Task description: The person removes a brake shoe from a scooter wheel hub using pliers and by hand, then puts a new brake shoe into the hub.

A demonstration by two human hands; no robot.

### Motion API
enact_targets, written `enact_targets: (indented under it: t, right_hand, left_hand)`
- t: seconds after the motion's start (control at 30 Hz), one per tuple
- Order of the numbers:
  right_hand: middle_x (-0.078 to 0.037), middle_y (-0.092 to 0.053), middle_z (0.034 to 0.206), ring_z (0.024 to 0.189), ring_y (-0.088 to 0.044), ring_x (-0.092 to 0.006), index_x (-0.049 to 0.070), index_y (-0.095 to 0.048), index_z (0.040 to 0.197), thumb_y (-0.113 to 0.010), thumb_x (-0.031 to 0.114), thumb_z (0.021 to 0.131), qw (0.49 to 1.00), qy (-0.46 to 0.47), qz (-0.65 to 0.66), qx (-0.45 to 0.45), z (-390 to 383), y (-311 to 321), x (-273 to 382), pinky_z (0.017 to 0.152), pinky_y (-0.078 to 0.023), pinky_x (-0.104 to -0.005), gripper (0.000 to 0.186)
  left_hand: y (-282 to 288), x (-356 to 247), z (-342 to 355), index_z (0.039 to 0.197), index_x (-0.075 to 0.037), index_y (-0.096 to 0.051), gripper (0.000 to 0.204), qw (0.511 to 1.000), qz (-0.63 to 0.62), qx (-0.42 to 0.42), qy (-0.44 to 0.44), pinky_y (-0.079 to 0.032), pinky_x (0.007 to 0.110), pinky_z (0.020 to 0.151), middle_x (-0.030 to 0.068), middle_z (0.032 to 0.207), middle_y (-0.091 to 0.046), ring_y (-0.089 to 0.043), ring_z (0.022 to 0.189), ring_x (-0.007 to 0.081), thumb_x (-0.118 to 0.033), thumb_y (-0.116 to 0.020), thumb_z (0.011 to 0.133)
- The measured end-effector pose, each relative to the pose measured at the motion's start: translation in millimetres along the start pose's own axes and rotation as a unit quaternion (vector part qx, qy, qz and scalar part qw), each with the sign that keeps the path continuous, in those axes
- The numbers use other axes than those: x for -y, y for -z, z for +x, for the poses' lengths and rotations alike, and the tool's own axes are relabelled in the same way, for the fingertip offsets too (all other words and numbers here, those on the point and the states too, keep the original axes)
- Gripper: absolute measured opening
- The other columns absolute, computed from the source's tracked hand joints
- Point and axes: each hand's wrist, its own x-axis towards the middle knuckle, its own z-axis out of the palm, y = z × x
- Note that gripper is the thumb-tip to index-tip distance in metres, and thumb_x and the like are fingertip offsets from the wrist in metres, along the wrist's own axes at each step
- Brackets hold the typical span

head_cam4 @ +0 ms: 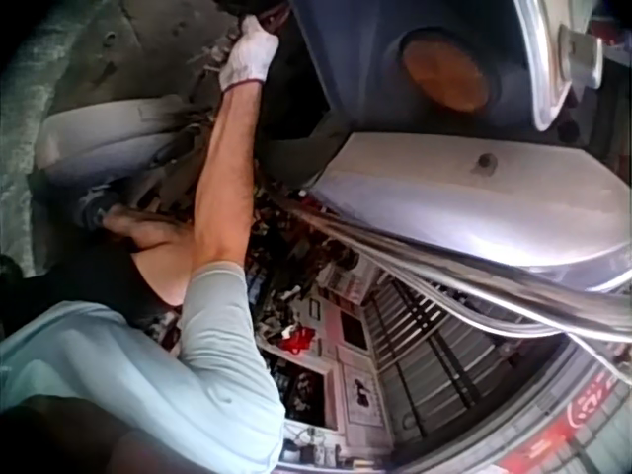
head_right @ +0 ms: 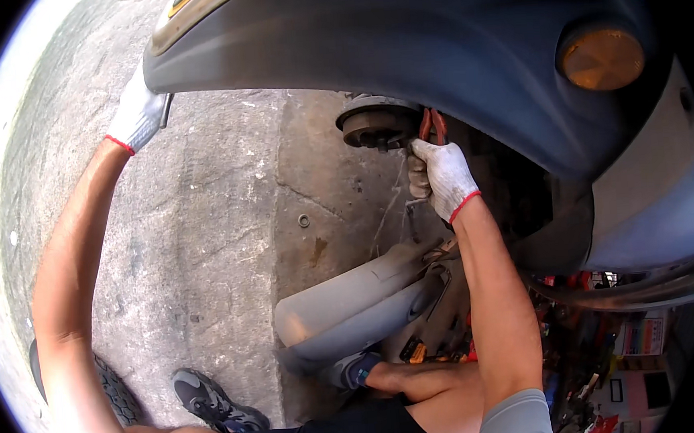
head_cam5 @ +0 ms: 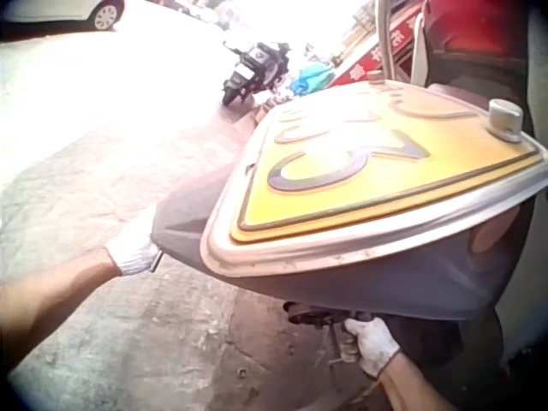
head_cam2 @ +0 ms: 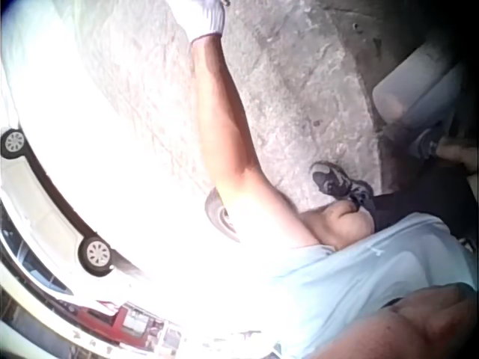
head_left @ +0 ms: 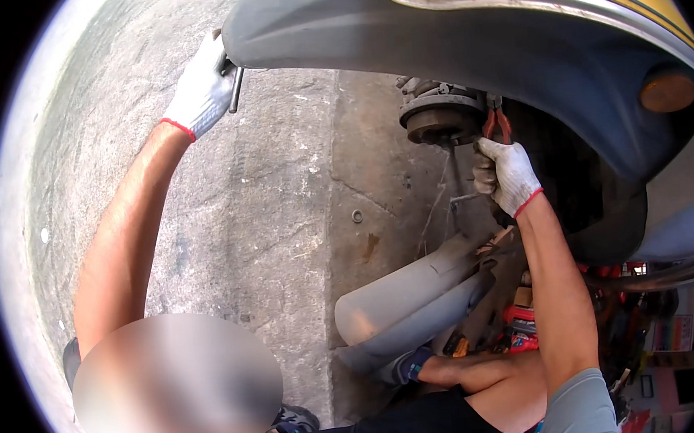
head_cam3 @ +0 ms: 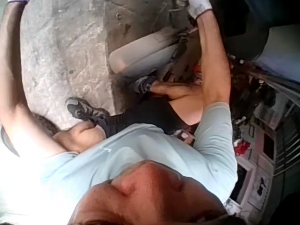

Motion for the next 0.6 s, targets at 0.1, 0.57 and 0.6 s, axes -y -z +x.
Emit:
enact_targets:
  t: [0.1, 0.57, 0.6]
  right_hand:
    - [0.003, -0.036, 0.057, 0.042, -0.029, -0.0083, 0.013, -0.04, 0.069, -0.047, 0.016, 0.092, 1.0, -0.006, 0.0, 0.006, 2, 6, 0, 0.041, -0.022, -0.026, 0.025]
    - [0.003, -0.036, 0.056, 0.041, -0.03, -0.0089, 0.013, -0.042, 0.071, -0.048, 0.017, 0.093, 0.997, 0.039, -0.039, -0.047, 2, -6, -8, 0.041, -0.022, -0.0263, 0.023]
    - [0.003, -0.036, 0.056, 0.042, -0.03, -0.0088, 0.013, -0.042, 0.071, -0.048, 0.017, 0.092, 0.998, 0.035, -0.035, -0.041, 2, -8, -7, 0.042, -0.022, -0.0263, 0.023]
  left_hand:
    - [-12, -2, -1, 0.123, -0.007, -0.05, 0.042, 0.958, 0.184, -0.049, -0.215, -0.046, 0.038, 0.09, 0.021, 0.105, -0.059, -0.058, 0.101, 0.0338, -0.017, -0.062, 0.083]
    - [-29, -21, 14, 0.1, -0.005, -0.055, 0.024, 0.871, -0.371, 0.14, 0.289, -0.045, 0.027, 0.056, 0.0035, 0.068, -0.053, -0.048, 0.061, 0.0108, -0.027, -0.048, 0.093]
    - [-32, -17, 13, 0.103, -0.004, -0.055, 0.026, 0.898, -0.35, 0.077, 0.257, -0.047, 0.03, 0.058, 0.0071, 0.073, -0.057, -0.053, 0.065, 0.0157, -0.027, -0.05, 0.091]
